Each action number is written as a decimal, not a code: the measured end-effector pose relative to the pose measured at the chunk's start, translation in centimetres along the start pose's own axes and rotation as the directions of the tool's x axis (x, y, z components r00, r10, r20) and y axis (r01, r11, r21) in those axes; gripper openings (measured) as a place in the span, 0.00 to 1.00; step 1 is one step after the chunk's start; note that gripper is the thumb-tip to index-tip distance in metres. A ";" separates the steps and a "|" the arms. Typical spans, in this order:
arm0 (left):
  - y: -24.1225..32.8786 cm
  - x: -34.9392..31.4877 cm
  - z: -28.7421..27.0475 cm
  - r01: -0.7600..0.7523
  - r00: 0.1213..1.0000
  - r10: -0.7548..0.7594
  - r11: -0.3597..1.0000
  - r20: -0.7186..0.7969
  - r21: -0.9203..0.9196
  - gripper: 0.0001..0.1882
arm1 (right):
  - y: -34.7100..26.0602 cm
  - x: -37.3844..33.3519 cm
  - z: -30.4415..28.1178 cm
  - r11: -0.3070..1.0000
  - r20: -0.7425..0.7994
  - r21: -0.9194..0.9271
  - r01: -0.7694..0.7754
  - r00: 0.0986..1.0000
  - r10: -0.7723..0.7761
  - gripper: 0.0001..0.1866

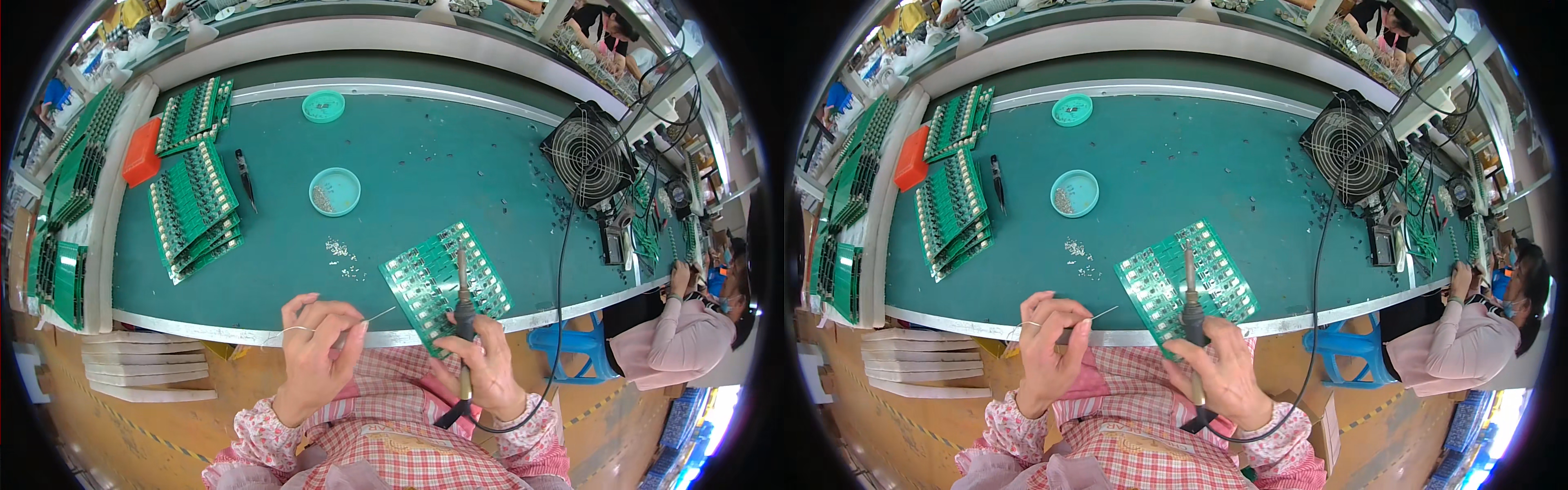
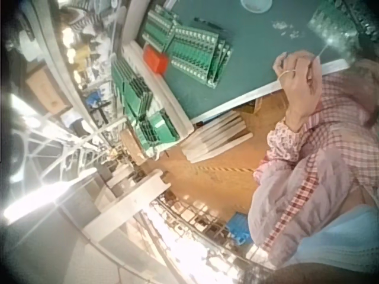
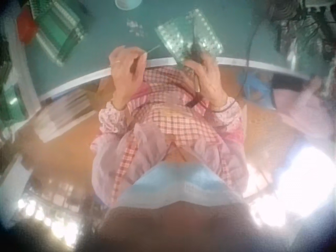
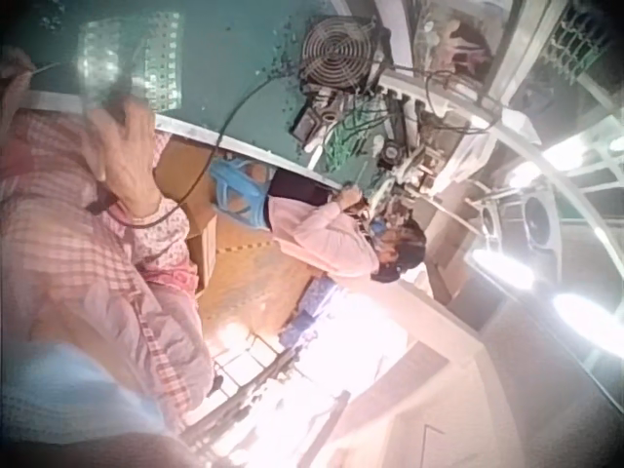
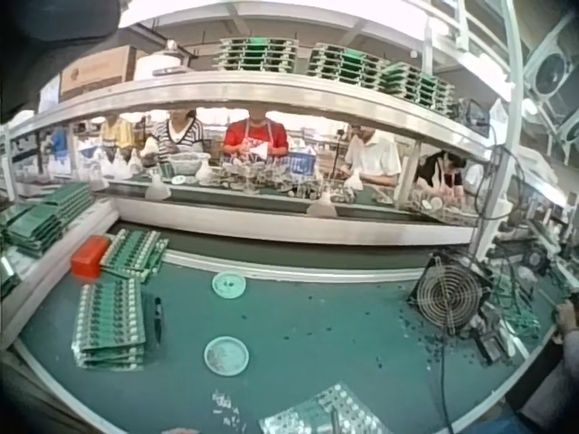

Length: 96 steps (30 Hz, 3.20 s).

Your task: The person solders components onto a circuit board using a soldering iron, feeding solder wire by hand and using tweezers to position parts on the board.

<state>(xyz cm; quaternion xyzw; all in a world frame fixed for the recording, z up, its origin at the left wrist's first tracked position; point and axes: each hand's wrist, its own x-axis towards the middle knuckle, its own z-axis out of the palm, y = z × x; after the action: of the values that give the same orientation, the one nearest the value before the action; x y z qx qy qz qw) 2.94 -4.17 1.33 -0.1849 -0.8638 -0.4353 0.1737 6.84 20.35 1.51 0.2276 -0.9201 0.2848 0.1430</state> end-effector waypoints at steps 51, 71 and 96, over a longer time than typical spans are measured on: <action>0.3 -0.3 4.0 -0.016 0.999 0.022 0.981 -0.026 0.195 0.10 | -1.4 4.0 0.2 0.964 -0.112 0.083 0.251 0.964 -0.241 0.12; 0.7 0.0 3.5 -0.007 1.000 0.008 0.989 -0.007 0.149 0.09 | -1.3 4.0 -1.2 0.963 -0.193 0.236 0.130 0.978 -0.084 0.08; 0.8 1.0 4.1 0.027 0.999 -0.022 0.983 -0.028 0.184 0.11 | 0.4 6.3 -1.5 0.632 0.086 0.673 -0.385 0.889 0.450 0.07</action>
<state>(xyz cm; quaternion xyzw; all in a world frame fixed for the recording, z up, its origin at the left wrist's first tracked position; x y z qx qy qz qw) 1.87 -0.27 0.04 -0.1518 -0.9003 -0.3578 0.1961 1.41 19.41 5.02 0.0311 -0.7735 0.6326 0.0221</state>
